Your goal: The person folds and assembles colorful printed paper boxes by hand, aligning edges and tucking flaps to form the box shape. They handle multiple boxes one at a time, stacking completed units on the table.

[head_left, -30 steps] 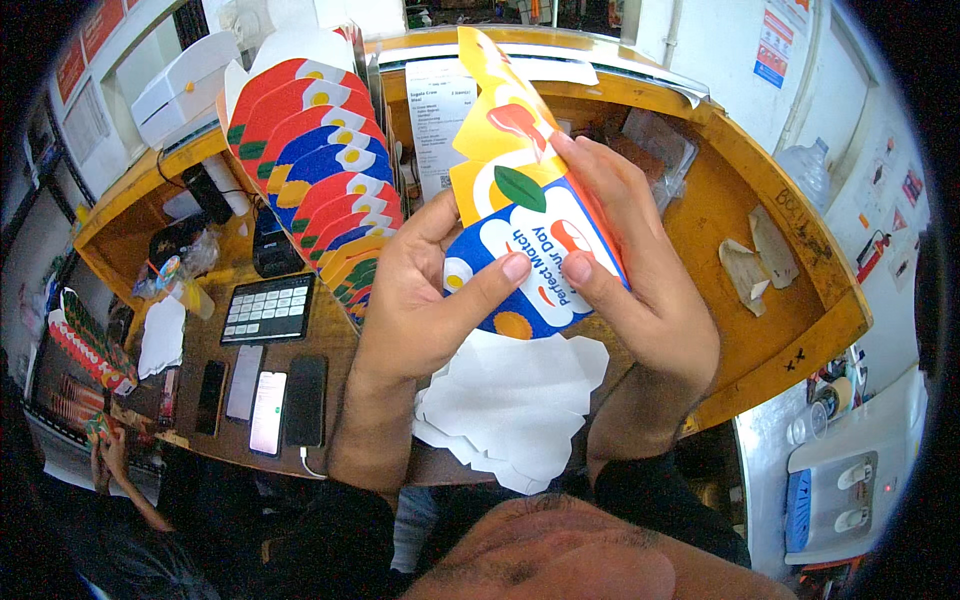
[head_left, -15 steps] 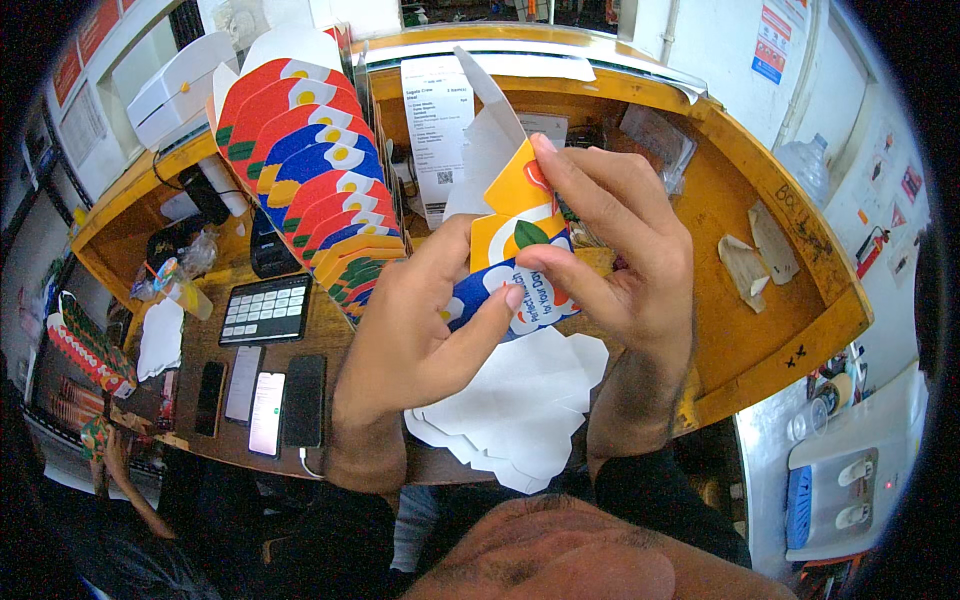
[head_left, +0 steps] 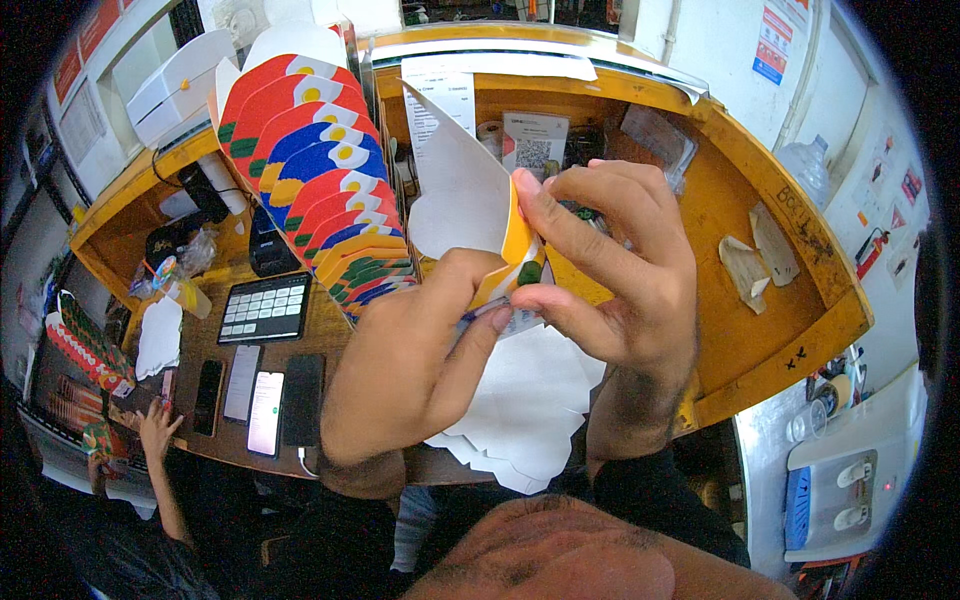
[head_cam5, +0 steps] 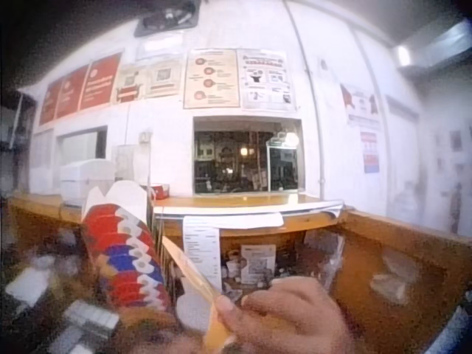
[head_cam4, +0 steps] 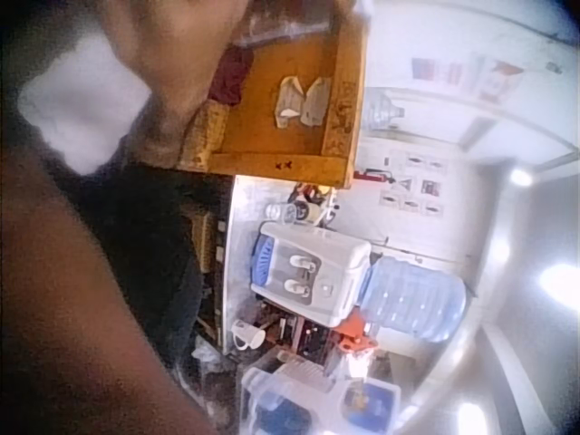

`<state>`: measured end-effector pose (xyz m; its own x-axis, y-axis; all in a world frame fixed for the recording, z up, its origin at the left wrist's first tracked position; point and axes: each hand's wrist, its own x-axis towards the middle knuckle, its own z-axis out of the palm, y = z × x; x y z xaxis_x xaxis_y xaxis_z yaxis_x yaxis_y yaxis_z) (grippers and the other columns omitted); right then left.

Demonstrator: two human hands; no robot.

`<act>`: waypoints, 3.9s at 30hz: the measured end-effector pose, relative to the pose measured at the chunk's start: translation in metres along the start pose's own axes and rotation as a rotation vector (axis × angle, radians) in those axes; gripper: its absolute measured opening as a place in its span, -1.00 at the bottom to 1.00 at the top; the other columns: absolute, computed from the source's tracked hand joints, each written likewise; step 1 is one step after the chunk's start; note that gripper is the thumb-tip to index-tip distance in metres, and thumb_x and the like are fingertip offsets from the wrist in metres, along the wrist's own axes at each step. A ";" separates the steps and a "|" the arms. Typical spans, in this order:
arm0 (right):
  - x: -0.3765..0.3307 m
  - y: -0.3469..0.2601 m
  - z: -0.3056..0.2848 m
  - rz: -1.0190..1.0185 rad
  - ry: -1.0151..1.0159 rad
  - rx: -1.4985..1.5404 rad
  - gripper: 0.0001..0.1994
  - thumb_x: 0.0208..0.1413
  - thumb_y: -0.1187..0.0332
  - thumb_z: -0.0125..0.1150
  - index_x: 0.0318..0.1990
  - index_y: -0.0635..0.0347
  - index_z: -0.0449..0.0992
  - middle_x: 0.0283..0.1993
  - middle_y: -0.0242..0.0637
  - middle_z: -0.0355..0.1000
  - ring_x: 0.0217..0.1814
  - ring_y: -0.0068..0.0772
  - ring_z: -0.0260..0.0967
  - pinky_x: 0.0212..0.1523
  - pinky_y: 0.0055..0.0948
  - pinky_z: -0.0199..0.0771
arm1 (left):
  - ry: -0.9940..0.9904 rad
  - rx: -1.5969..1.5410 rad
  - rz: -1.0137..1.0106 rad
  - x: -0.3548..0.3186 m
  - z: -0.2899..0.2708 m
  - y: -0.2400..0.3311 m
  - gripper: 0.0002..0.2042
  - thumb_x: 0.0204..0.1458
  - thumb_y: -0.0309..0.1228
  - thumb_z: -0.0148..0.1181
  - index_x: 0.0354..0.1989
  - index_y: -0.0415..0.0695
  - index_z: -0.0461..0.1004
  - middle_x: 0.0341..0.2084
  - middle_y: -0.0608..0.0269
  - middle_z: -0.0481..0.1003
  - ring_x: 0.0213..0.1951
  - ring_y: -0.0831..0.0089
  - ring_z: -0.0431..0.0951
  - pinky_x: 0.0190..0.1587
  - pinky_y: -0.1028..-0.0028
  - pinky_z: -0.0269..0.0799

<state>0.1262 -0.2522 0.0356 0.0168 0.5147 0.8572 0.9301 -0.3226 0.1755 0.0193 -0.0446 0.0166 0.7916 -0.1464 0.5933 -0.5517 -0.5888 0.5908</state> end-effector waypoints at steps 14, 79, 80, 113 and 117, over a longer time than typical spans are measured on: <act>0.002 -0.005 0.008 -0.021 0.060 0.144 -0.23 0.11 -0.15 0.42 0.30 0.33 0.61 0.45 0.11 0.42 0.34 -0.02 0.43 0.34 -0.14 0.44 | 0.236 -0.420 -0.057 -0.004 0.012 0.005 -0.77 0.20 -0.56 0.40 0.00 -0.31 0.59 -0.25 0.19 0.72 -0.17 0.55 0.72 -0.13 0.47 0.59; 0.001 -0.024 0.000 0.102 0.137 0.524 -0.78 -0.05 0.42 0.65 -0.24 0.28 0.77 -0.29 -0.19 0.58 -0.31 -0.32 0.55 -0.31 -0.40 0.50 | 0.289 -0.239 0.245 -0.007 -0.018 -0.007 -0.77 0.08 -0.74 0.37 -0.12 -0.24 0.74 -0.25 -0.04 0.77 -0.21 0.28 0.81 -0.11 0.39 0.70; 0.000 -0.024 0.000 0.122 0.139 0.542 -0.77 -0.06 0.42 0.66 -0.23 0.27 0.78 -0.29 -0.19 0.58 -0.31 -0.32 0.55 -0.30 -0.41 0.50 | 0.291 -0.252 0.225 -0.007 -0.017 -0.005 -0.78 0.09 -0.74 0.37 -0.12 -0.24 0.74 -0.25 -0.04 0.76 -0.21 0.28 0.81 -0.11 0.38 0.70; 0.000 -0.020 0.019 0.428 0.238 0.757 -0.84 0.10 0.36 0.56 -0.25 0.16 0.69 -0.08 -0.31 0.26 -0.04 -0.46 0.24 -0.06 -0.51 0.27 | 0.458 -0.060 0.328 0.012 0.026 -0.024 -0.76 0.07 -0.64 0.54 -0.13 -0.19 0.64 -0.30 0.13 0.75 -0.21 0.37 0.79 -0.12 0.38 0.70; 0.001 -0.025 0.025 0.470 0.339 0.860 -0.86 0.09 0.42 0.53 -0.26 0.18 0.66 -0.04 -0.26 0.25 0.02 -0.41 0.24 0.09 -0.48 0.25 | 0.379 -0.165 0.392 0.011 0.027 -0.028 -0.59 0.06 -0.59 0.55 0.07 -0.18 0.53 -0.09 -0.02 0.69 0.00 0.30 0.73 0.05 0.26 0.66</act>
<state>0.1119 -0.2234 0.0198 0.4655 0.1899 0.8644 0.8063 0.3117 -0.5027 0.0509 -0.0512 -0.0080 0.3870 -0.0156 0.9219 -0.8430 -0.4111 0.3469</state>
